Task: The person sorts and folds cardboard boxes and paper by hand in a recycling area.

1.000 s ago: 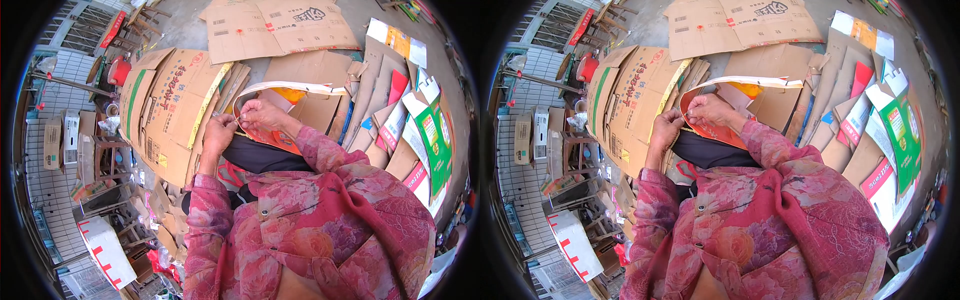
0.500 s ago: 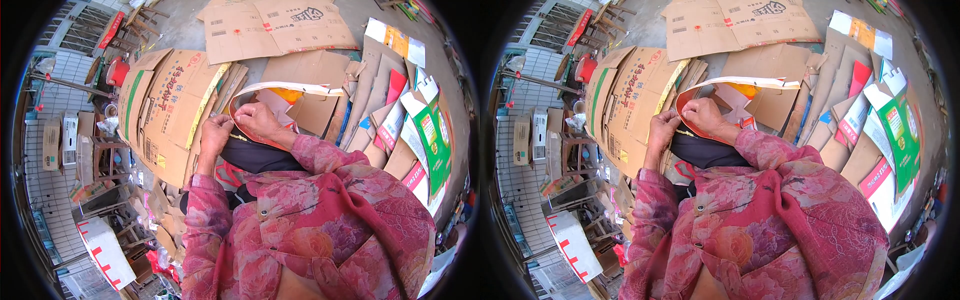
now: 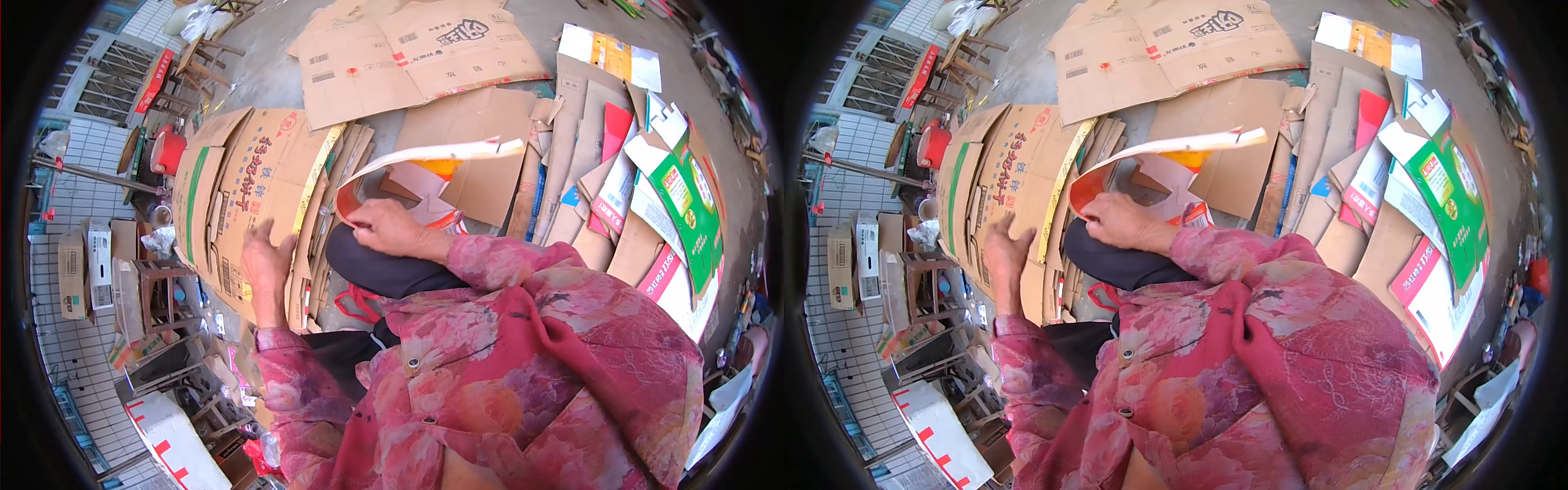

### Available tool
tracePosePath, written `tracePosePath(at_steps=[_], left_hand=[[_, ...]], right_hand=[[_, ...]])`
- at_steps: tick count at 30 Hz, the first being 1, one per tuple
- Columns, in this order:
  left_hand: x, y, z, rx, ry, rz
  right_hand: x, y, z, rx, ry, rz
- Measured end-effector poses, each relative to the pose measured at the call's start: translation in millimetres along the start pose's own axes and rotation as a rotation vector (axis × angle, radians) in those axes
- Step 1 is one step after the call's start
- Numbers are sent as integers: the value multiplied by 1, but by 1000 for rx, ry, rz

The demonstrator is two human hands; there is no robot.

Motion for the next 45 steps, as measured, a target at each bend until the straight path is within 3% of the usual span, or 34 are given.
tracePosePath(at_steps=[2,4,5,6,8,10,12,15,16,18,23,27,29,33,39,41,42,45], left_hand=[[58,-5,-29,241,27,324],[119,-4,-31,68,90,458],[141,-6,-21,-78,42,496],[157,-7,-8,-95,-49,592],[174,-21,34,-268,-222,683],[165,-32,67,-279,-224,652],[158,-39,70,-290,-232,627],[138,-45,50,-195,-119,511],[132,-46,43,-185,-68,463],[129,-47,31,-184,-15,389],[140,-44,12,-82,142,349],[142,-29,-4,-11,418,256],[139,-23,1,51,488,240],[147,1,11,157,765,230],[151,46,27,-43,768,297],[137,45,33,-165,993,324],[126,41,28,-186,1142,157],[118,27,-10,74,1502,148]], right_hand=[[-6,-1,11,-8,15,-2],[-13,-4,12,-29,18,4],[-19,-5,8,-13,17,-50],[-23,-5,5,2,16,-102],[-18,0,7,-85,-7,0],[-9,8,6,-169,-29,99],[14,25,-8,-4,-432,339],[69,59,-52,340,-566,652],[98,70,-64,430,-414,725],[86,54,-100,665,-269,564],[97,8,-106,529,-442,573],[66,-29,-121,595,-493,386],[22,-48,-135,500,-641,360],[-6,-69,-145,406,-470,246],[-10,-55,-130,189,-241,224],[-24,-49,-120,222,-280,216],[-29,-48,-116,245,-292,148],[-50,-50,-109,252,-236,20]])
Point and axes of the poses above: each hand's wrist, its own y-axis away from the middle knuckle, its own z-axis out of the palm, x = y × z, the point moved 4 cm from there along -y, towards the middle knuckle, and after that the axes turned 3 degrees about y, right-handed, at the moved point
